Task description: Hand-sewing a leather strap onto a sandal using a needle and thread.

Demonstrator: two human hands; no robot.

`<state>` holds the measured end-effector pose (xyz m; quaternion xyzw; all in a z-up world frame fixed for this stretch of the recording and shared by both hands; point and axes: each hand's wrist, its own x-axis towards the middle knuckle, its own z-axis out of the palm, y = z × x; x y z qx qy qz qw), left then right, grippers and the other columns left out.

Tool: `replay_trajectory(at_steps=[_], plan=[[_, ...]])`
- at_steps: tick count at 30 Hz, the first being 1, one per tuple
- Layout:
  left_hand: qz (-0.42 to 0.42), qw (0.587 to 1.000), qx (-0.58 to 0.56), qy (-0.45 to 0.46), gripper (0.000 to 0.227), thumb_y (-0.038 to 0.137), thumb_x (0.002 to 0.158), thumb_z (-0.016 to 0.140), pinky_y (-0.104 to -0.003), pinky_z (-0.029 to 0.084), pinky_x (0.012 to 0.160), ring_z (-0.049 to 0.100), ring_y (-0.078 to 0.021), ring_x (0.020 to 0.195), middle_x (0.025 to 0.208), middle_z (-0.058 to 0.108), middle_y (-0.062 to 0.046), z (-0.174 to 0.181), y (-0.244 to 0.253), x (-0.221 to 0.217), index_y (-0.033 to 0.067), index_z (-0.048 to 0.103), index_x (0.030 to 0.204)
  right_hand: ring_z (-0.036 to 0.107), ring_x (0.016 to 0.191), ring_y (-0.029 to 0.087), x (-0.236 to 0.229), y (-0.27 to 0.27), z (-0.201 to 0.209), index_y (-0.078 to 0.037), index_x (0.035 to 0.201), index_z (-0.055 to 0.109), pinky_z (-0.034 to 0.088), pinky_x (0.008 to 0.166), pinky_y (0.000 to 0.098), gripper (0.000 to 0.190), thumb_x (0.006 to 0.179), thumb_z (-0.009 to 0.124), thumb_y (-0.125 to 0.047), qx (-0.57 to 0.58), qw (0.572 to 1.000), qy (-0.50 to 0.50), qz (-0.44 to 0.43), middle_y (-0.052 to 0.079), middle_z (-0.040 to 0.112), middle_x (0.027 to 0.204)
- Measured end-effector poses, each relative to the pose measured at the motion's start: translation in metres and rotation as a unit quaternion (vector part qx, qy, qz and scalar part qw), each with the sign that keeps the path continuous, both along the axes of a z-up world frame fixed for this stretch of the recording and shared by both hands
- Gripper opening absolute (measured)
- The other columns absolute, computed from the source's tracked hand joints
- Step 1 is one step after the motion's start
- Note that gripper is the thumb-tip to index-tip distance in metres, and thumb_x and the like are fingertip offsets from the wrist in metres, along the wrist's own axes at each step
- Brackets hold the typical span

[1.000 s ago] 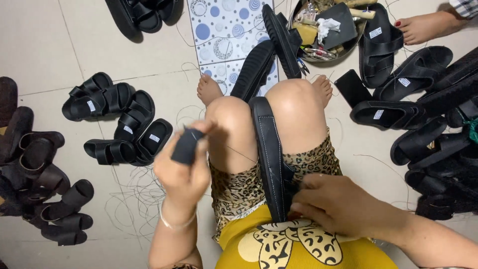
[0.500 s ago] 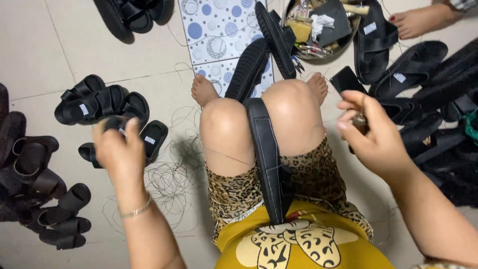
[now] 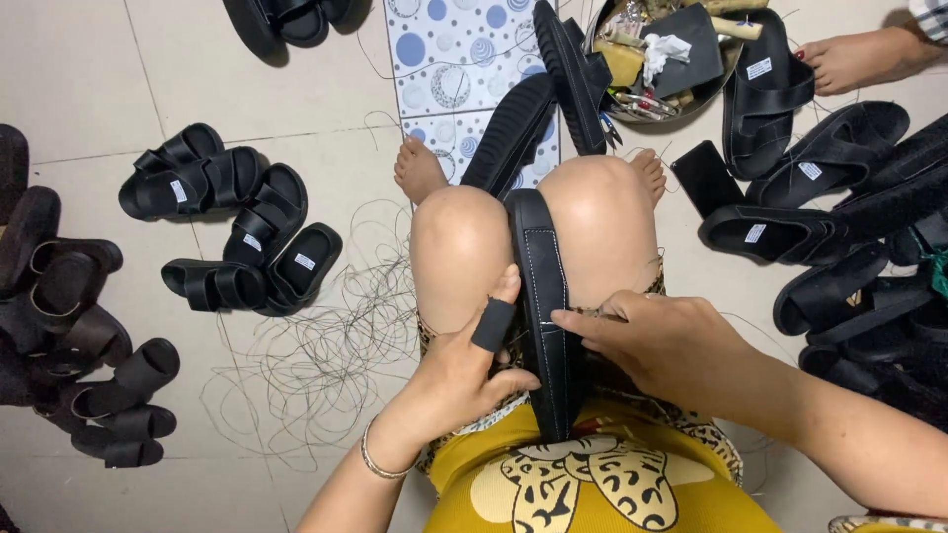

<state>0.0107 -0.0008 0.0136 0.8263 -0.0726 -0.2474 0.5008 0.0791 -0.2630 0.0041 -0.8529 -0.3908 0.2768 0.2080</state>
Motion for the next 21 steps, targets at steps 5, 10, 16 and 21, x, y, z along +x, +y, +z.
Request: replay_trajectory(at_steps=[5, 10, 16, 21], plan=[[0.003, 0.997, 0.001, -0.081, 0.107, 0.018, 0.069, 0.091, -0.038, 0.047, 0.115, 0.047, -0.0323, 0.146, 0.161, 0.039, -0.021, -0.012, -0.001, -0.004, 0.0015, 0.028, 0.154, 0.056, 0.040, 0.015, 0.004, 0.006, 0.013, -0.026, 0.138, 0.059, 0.043, 0.034, 0.0273, 0.058, 0.082, 0.070, -0.027, -0.035, 0.995, -0.063, 0.064, 0.000, 0.058, 0.077], [0.022, 0.990, 0.038, -0.135, 0.105, 0.022, 0.068, 0.093, -0.035, 0.052, 0.111, 0.053, -0.0287, 0.143, 0.158, 0.045, -0.019, -0.028, -0.007, -0.012, 0.0030, 0.035, 0.154, 0.060, 0.038, 0.013, -0.005, 0.019, 0.003, -0.016, 0.147, 0.050, 0.045, 0.034, 0.0231, 0.072, 0.080, 0.070, -0.030, -0.118, 0.979, -0.070, 0.153, 0.006, 0.063, 0.087], [0.066, 0.976, 0.068, -0.198, 0.108, 0.049, 0.073, 0.083, -0.045, 0.063, 0.083, 0.074, -0.0331, 0.104, 0.159, 0.044, -0.014, -0.042, -0.011, -0.021, 0.0085, 0.031, 0.159, 0.057, 0.042, 0.015, -0.005, 0.039, -0.012, -0.023, 0.095, 0.056, 0.046, 0.040, 0.0246, 0.014, 0.099, 0.045, -0.031, 0.004, 0.981, -0.192, 0.024, -0.005, 0.054, 0.068], [0.166, 0.979, 0.025, -0.112, 0.027, 0.018, 0.081, 0.084, -0.029, 0.062, 0.051, 0.077, -0.0273, 0.075, 0.097, 0.076, -0.008, -0.046, 0.017, -0.035, 0.0040, 0.074, 0.100, 0.074, 0.062, 0.025, 0.008, 0.020, -0.007, -0.018, 0.135, 0.059, 0.059, 0.053, 0.0364, 0.040, 0.101, 0.051, -0.036, 0.087, 0.995, -0.055, -0.002, 0.003, 0.070, 0.076]])
